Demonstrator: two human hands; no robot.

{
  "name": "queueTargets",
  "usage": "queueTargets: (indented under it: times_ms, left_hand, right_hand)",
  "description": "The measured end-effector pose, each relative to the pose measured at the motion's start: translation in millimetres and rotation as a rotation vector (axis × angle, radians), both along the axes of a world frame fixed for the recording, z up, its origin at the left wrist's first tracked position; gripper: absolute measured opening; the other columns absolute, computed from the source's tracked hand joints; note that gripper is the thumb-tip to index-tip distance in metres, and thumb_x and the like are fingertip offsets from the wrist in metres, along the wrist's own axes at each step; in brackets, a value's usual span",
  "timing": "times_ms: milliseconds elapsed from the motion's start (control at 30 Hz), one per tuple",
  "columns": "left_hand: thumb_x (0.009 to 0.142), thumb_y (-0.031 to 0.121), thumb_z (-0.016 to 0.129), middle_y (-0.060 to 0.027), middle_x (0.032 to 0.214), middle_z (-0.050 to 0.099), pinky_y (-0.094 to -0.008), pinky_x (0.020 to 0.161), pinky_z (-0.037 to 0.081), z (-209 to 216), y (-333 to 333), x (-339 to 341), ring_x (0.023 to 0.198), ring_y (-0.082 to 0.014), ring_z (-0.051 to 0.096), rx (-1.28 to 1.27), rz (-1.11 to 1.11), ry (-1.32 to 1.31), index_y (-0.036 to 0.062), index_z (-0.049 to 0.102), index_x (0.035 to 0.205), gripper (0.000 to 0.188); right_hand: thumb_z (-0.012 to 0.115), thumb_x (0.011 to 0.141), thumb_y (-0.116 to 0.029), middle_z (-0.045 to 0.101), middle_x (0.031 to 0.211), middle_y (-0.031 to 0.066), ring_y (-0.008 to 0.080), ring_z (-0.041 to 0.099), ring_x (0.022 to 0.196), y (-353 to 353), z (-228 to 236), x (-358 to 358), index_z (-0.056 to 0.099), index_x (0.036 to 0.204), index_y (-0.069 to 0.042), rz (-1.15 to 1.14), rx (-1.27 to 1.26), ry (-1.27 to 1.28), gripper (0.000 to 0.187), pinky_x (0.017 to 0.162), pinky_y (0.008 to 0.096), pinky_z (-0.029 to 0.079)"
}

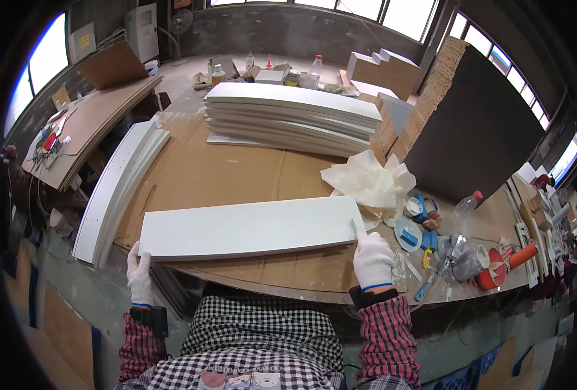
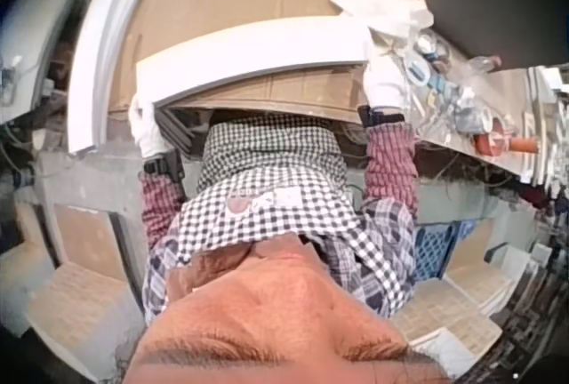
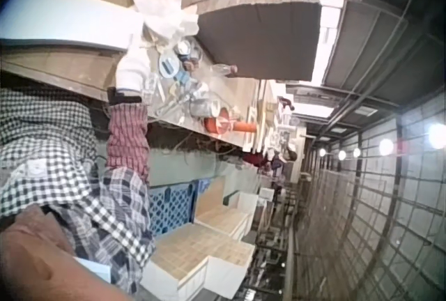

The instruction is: The person scrapes the edges of white rectangular boards using a metal scraper. They handle the boards one by one, flipping them over to scrape different sides and edges. The person stacks the processed boards on the table.

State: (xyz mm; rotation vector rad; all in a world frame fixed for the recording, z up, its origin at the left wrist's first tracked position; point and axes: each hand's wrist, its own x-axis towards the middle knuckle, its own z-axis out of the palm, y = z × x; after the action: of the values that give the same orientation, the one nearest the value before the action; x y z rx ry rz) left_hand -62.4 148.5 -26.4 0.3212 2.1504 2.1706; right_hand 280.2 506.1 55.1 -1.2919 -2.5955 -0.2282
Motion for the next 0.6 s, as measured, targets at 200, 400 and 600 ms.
queueTargets:
  times_ms: [200,400,600]
  left_hand:
    - [0.094,0.014,0.062,-0.0093,0.123,0.057,-0.0295,0.097,0.043,-10.5,-6.6,-2.4,0.110,-0.0158,0.055,0.029,-0.006,0.014,-0.0017,0.050,0.131,0.043]
    - [0.093,0.014,0.061,-0.0094,0.123,0.058,-0.0296,0.099,0.042,-4.3,0.4,1.3,0.111,-0.0160,0.054,0.036,-0.002,-0.005,-0.0016,0.050,0.130,0.042]
    - [0.092,0.014,0.062,-0.0091,0.124,0.057,-0.0300,0.100,0.040,-2.1,0.8,2.8,0.113,-0.0161,0.052,0.021,0.011,-0.016,-0.0014,0.050,0.131,0.043]
  right_hand:
    - [0.061,0.084,-0.018,0.064,0.093,0.0178,0.0349,0.063,0.088,-50.7,21.8,-18.9,0.067,0.107,-0.011,0.337,-0.395,0.176,0.025,0.076,0.0418,0.052]
    - [0.054,0.088,-0.017,0.064,0.093,0.0186,0.0372,0.064,0.089,24.1,9.3,-8.5,0.066,0.106,-0.011,-0.022,-0.090,0.083,0.023,0.077,0.0454,0.051]
    - [0.057,0.085,-0.016,0.067,0.087,0.0161,0.0361,0.065,0.083,-31.5,9.2,-48.2,0.066,0.108,-0.013,0.201,-0.152,0.018,0.024,0.072,0.0451,0.052]
